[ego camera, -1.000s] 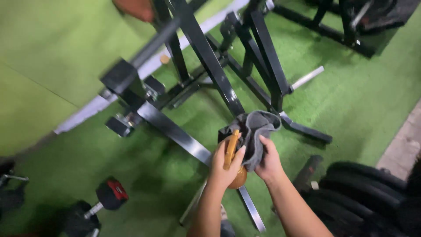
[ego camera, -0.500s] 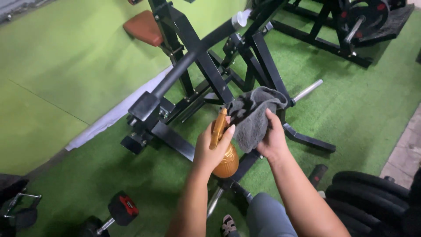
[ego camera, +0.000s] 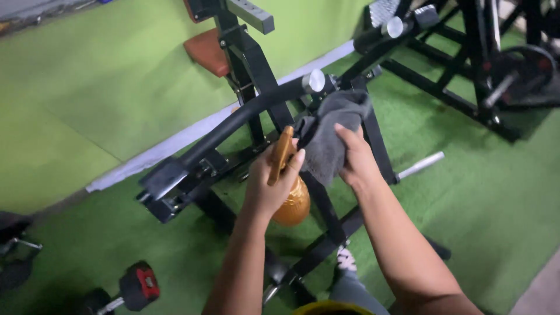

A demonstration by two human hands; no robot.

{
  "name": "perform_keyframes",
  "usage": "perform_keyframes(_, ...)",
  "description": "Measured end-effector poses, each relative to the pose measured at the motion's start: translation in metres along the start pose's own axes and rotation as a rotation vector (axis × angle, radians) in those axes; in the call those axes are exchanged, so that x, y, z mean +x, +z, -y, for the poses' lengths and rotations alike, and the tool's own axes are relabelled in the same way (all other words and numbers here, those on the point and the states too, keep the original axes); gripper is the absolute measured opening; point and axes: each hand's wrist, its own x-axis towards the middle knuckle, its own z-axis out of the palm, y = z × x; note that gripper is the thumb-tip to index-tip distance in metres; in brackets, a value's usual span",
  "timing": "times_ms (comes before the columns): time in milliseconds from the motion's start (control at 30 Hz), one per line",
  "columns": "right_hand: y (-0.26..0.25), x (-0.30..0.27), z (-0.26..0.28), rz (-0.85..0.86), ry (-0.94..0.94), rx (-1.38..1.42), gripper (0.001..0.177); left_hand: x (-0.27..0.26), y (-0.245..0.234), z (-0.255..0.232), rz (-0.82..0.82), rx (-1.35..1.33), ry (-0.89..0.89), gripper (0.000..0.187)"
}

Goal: Spraying and wiping down gym equipment including dumbbells and weight machines.

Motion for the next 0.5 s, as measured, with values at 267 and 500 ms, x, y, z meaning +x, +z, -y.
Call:
perform_keyframes(267, -0.017, 0.093, 0.100, 0.195, -0.327, -0.617, 0.058, 0.076, 0.050, -0.038, -0.409, 0.592, 0.433, 0.021)
perform_keyframes(500, -0.023, 0.147, 0.138, 0.311, -0.396, -0.705, 0.058, 0.089, 0.024, 0.018, -0.358, 0.339, 0.207, 0.041)
